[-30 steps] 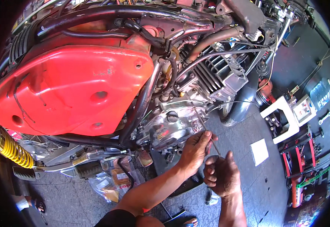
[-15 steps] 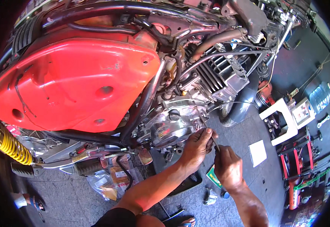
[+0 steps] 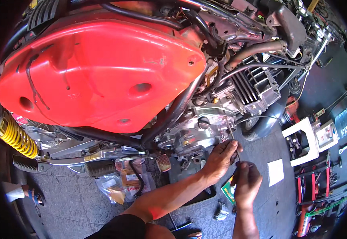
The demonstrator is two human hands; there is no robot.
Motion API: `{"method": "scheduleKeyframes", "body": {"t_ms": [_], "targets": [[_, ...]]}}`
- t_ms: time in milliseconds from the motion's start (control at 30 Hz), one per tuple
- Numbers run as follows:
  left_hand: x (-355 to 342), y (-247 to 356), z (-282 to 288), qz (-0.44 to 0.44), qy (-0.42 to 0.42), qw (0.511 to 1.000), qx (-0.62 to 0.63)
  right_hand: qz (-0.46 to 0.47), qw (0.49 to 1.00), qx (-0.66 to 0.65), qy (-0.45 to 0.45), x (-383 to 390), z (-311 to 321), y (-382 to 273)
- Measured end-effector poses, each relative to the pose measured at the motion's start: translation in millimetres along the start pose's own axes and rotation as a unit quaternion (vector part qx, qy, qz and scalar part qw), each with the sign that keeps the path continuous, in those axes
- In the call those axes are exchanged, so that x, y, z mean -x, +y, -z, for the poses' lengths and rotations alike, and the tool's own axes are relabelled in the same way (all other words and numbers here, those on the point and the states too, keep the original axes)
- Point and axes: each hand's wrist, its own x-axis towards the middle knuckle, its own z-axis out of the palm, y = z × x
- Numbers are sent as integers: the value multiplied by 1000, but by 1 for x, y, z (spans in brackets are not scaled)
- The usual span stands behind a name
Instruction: The person unscrews bolts from a motorcycle engine cover using a T-handle socket wrench and a screwdriver, removes the bolts and a small metal part, and then works with small components and wires on the side of the engine.
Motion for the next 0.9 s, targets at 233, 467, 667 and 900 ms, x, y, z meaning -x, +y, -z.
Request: {"method": "scheduleKeyframes", "body": {"t_ms": [233,467,667,900], "targets": [[-1,-2,-5,-14,9,999,39,-122,914,-358,-143,5,12,2],[0,1,-9,26,16,996,82,-158,934,-279,-155,-1,15,-5],[-6,-7,-4,-14,19,995,98,257,925,279,-4,-10,11,3],[-3,-2,-13,-29,25,995,92,-337,738,-556,-181,-6,16,19]]}}
